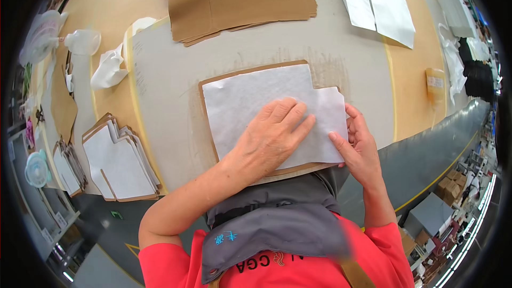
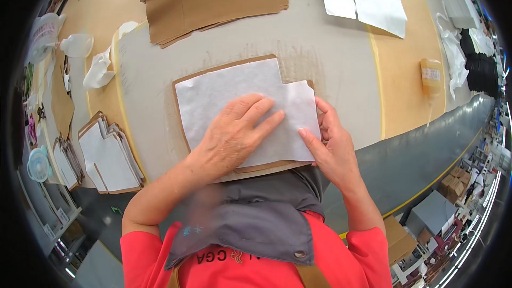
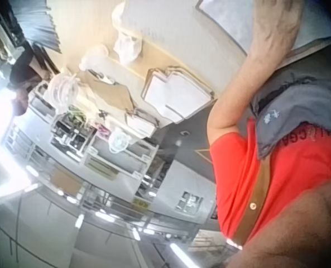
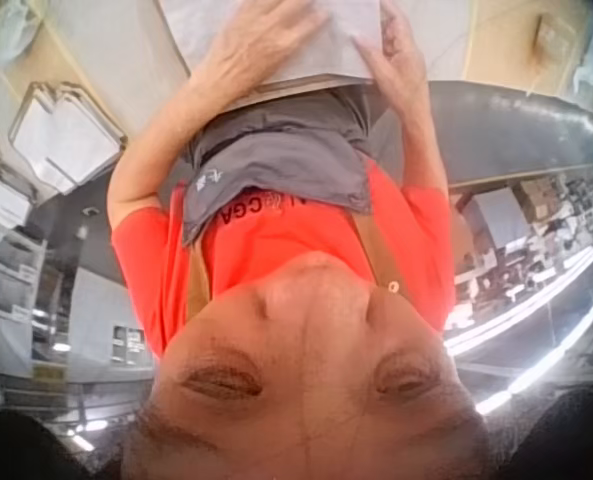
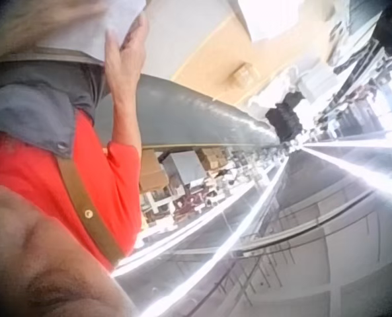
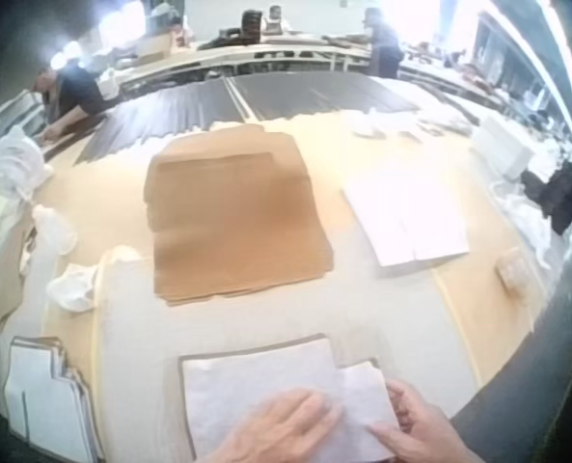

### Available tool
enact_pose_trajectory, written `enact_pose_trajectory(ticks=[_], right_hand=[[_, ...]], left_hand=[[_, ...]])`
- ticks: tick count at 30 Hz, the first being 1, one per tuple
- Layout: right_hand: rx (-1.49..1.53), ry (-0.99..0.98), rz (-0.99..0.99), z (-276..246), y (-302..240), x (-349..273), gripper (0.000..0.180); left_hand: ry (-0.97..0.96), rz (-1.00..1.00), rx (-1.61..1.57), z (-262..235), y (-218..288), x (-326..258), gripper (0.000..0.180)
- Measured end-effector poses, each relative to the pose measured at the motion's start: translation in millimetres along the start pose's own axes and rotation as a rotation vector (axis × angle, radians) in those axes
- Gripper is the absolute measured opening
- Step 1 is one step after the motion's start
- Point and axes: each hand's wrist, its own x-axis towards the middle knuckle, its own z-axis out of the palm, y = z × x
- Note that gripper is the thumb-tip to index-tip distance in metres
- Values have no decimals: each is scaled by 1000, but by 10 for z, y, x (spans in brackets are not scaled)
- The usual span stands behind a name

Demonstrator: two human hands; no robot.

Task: The person applies glue from a squeeze bottle onto brown cardboard pieces and then places white paper sheets on top, pressing them down to adhere. The process is repeated for multiple units on a workbench.

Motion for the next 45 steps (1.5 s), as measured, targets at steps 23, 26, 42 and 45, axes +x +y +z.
enact_pose_trajectory(ticks=[23,26,42,45], right_hand=[[-82,146,-8,-246,98,-272,59],[-40,235,2,-318,125,-308,59],[-384,228,-559,-101,240,-391,36],[-557,102,-794,42,274,-374,36]], left_hand=[[-17,150,-88,224,227,129,40],[-26,184,-78,267,277,109,39],[115,24,-141,100,416,-30,43],[144,-90,-99,-263,175,-394,49]])
